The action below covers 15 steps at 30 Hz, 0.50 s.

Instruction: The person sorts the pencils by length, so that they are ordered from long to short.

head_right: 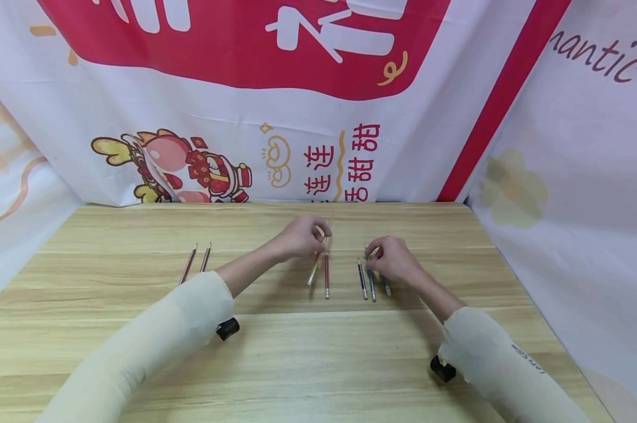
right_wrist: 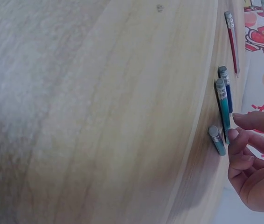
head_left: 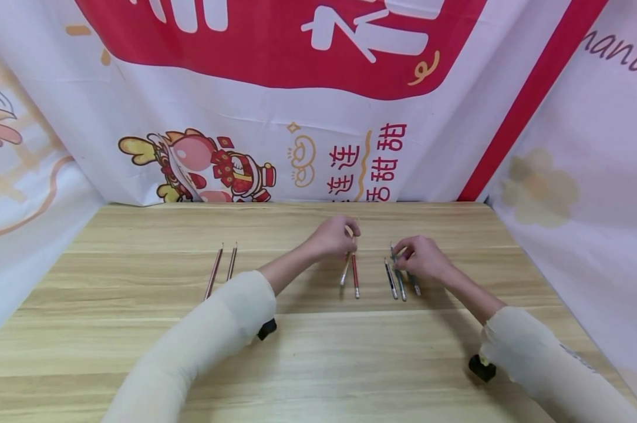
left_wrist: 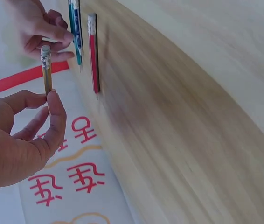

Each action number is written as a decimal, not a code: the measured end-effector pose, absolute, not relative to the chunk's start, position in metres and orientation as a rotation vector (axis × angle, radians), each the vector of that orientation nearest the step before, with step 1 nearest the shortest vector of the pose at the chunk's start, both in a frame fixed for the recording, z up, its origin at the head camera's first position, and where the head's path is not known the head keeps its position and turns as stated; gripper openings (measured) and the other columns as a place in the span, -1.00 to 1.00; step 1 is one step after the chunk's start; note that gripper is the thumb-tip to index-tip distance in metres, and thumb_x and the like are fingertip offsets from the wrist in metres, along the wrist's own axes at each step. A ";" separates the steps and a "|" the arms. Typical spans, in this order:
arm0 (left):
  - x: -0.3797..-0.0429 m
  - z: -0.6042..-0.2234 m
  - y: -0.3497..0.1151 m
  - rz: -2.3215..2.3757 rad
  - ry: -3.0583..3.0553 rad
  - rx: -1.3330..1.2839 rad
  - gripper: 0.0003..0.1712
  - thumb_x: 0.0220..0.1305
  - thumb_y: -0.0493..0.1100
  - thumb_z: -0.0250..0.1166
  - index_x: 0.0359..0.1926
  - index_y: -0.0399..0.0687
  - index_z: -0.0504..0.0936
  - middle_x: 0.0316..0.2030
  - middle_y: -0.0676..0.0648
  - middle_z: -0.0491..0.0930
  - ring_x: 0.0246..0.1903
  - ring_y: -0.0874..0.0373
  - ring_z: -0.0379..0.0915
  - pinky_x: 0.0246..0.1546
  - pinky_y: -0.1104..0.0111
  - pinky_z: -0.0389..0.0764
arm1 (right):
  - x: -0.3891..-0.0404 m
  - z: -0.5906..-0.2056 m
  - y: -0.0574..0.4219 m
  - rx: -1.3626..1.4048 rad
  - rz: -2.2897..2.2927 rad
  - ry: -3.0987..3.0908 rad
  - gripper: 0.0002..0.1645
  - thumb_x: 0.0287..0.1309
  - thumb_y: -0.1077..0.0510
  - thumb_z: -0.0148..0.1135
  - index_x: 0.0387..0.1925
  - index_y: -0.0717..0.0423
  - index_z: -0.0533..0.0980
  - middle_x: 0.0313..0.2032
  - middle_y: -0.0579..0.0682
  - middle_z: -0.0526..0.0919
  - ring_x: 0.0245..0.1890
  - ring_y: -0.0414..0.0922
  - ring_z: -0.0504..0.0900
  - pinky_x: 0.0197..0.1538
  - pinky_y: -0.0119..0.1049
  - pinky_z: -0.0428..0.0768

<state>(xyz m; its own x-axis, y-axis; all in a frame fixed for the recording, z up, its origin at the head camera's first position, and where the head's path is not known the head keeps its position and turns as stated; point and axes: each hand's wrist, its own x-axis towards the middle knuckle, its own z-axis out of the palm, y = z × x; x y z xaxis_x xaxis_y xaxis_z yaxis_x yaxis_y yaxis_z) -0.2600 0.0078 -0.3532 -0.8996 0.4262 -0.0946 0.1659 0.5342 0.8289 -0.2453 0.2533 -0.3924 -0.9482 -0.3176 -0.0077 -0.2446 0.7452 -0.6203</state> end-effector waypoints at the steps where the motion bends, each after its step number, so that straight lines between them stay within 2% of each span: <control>1: -0.260 -0.353 0.005 1.306 2.491 0.496 -0.67 0.14 -0.54 0.30 -0.04 -0.33 0.64 -0.35 -0.19 0.64 -0.49 0.08 0.56 -0.42 0.34 0.77 | -0.245 -0.393 0.253 -0.458 -0.979 2.827 -0.78 0.07 0.38 0.43 -0.19 0.34 0.68 -0.49 0.03 0.69 -0.48 -0.18 0.56 -0.44 -0.35 0.57; 7: -0.261 -0.357 -0.010 1.335 2.483 0.497 -0.66 0.12 -0.55 0.26 -0.04 -0.38 0.63 -0.40 -0.14 0.62 -0.55 0.19 0.47 -0.50 0.44 0.70 | -0.246 -0.393 0.251 -0.504 -0.966 2.836 -0.79 0.07 0.37 0.46 -0.21 0.34 0.68 -0.52 0.01 0.67 -0.51 -0.21 0.54 -0.49 -0.40 0.52; 15: -0.259 -0.358 -0.031 1.352 2.474 0.455 -0.65 0.14 -0.56 0.32 -0.01 -0.43 0.62 -0.47 -0.07 0.53 -0.52 0.18 0.46 -0.36 0.27 0.80 | -0.246 -0.394 0.249 -0.561 -0.934 2.859 -0.77 0.03 0.33 0.53 -0.25 0.34 0.67 -0.57 -0.05 0.65 -0.56 -0.27 0.52 -0.52 -0.42 0.50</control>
<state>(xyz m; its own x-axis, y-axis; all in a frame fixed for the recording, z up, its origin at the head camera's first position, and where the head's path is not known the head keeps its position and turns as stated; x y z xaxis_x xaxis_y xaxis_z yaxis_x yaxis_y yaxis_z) -0.2591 -0.0311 -0.3577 -0.9097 0.4040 -0.0963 0.1372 0.5111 0.8485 -0.2459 0.2488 -0.3943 -0.9294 -0.3673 0.0354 -0.3174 0.7468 -0.5844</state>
